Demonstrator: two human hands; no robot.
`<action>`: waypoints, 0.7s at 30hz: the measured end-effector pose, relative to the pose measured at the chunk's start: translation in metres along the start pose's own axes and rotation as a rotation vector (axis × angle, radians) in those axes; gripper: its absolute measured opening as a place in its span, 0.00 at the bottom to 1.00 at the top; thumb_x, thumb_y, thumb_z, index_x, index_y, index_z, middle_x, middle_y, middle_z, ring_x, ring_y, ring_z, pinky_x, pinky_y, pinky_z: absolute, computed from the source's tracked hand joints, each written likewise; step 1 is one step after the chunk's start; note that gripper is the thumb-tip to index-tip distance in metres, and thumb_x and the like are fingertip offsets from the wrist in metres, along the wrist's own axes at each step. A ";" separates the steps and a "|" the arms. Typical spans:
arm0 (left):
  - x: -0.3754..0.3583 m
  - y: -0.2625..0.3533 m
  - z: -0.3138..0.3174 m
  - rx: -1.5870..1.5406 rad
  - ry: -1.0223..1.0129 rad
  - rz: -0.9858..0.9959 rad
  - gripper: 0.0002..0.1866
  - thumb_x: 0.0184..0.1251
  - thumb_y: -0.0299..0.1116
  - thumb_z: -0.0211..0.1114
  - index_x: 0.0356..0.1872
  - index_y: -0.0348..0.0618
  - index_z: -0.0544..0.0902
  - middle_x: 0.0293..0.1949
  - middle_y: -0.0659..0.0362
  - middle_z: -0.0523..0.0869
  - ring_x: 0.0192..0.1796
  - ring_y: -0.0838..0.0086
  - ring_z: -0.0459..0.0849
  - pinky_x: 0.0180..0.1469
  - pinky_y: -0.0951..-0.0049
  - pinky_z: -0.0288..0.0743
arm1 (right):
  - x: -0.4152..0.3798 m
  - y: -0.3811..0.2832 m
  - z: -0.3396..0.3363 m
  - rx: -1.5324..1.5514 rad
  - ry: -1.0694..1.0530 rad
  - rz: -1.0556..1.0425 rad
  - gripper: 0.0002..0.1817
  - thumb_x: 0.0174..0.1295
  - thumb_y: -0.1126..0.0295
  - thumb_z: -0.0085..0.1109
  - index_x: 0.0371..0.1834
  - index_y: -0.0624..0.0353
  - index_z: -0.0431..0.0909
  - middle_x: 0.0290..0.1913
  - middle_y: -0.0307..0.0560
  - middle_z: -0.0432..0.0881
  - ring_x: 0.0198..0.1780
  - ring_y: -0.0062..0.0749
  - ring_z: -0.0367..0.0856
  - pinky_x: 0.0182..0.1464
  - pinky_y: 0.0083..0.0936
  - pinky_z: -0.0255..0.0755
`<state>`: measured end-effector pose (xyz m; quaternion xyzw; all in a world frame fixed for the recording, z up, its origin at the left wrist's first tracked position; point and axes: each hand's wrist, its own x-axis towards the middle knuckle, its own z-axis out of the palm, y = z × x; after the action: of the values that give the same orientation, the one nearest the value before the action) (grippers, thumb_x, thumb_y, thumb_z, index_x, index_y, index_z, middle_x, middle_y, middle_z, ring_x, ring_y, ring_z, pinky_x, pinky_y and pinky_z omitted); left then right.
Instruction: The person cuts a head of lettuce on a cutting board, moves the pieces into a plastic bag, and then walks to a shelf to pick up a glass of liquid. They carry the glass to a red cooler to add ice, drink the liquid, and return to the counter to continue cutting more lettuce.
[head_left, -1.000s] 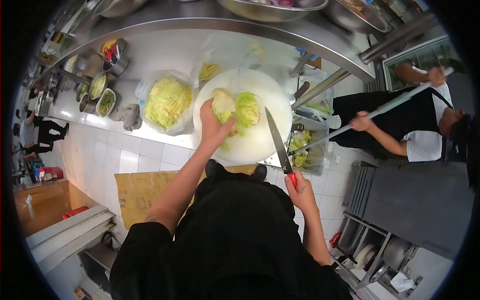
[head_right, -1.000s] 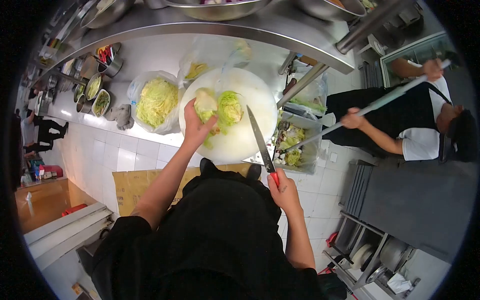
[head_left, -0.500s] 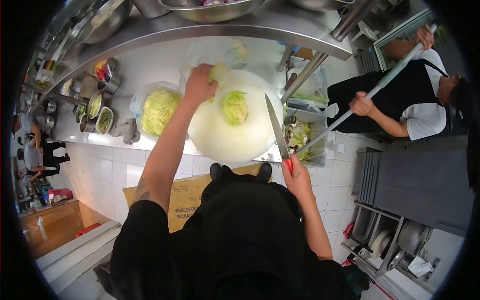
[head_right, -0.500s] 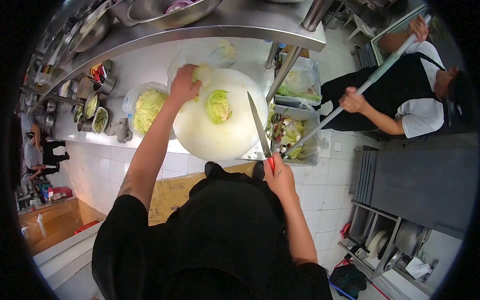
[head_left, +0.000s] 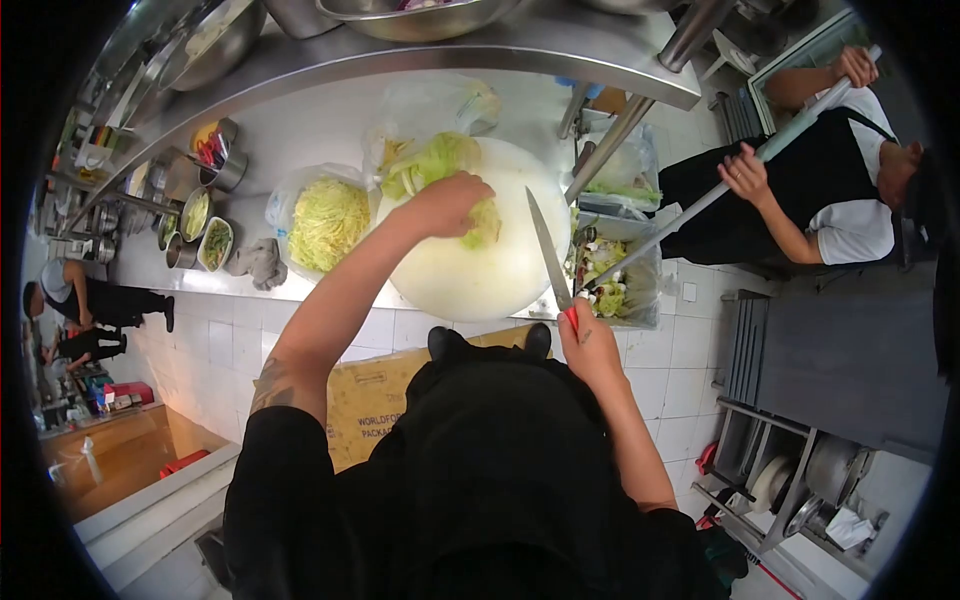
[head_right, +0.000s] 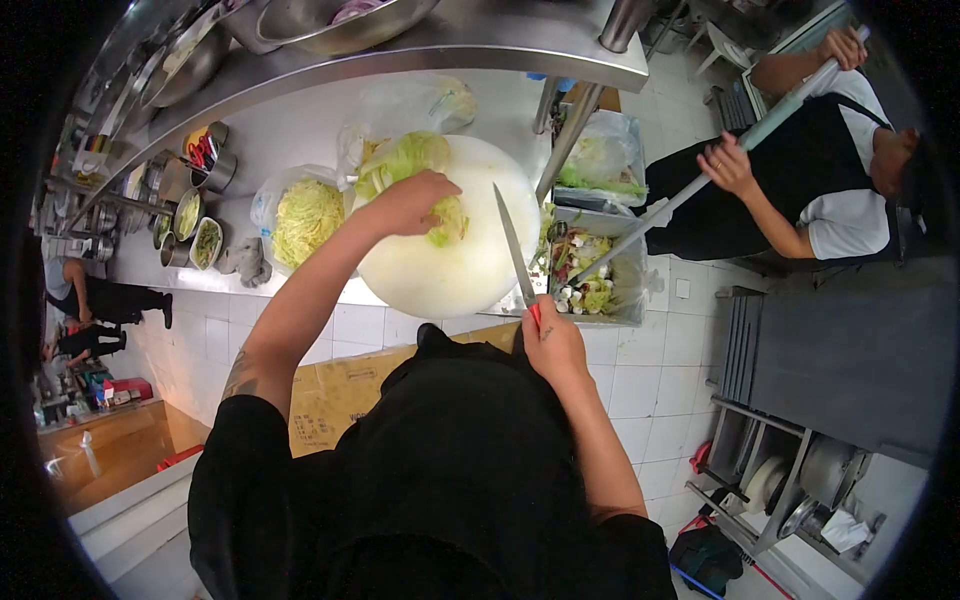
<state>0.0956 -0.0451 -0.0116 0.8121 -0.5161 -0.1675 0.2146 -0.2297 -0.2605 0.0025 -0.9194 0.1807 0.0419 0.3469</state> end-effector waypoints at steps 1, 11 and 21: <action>-0.009 0.017 -0.006 0.013 -0.003 -0.059 0.31 0.62 0.28 0.80 0.68 0.47 0.84 0.65 0.47 0.84 0.69 0.47 0.82 0.74 0.55 0.76 | 0.001 -0.003 -0.001 0.007 0.023 -0.022 0.12 0.82 0.62 0.59 0.55 0.60 0.74 0.32 0.68 0.88 0.37 0.74 0.88 0.42 0.65 0.78; -0.059 0.060 0.066 -0.321 0.376 -0.365 0.30 0.66 0.35 0.81 0.65 0.35 0.79 0.59 0.41 0.84 0.58 0.47 0.87 0.60 0.53 0.82 | 0.034 -0.034 0.018 -0.186 0.137 -0.269 0.10 0.80 0.65 0.59 0.50 0.61 0.74 0.29 0.59 0.88 0.28 0.62 0.88 0.33 0.54 0.83; -0.045 0.075 0.062 -0.211 0.363 -0.524 0.29 0.57 0.39 0.84 0.52 0.27 0.83 0.44 0.36 0.87 0.44 0.43 0.90 0.49 0.49 0.84 | 0.064 -0.061 0.032 -0.370 0.055 -0.401 0.16 0.73 0.71 0.59 0.62 0.61 0.74 0.33 0.58 0.86 0.29 0.58 0.90 0.31 0.51 0.83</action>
<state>-0.0106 -0.0432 -0.0232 0.9071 -0.2229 -0.1221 0.3354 -0.1469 -0.2172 0.0032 -0.9853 -0.0063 -0.0202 0.1696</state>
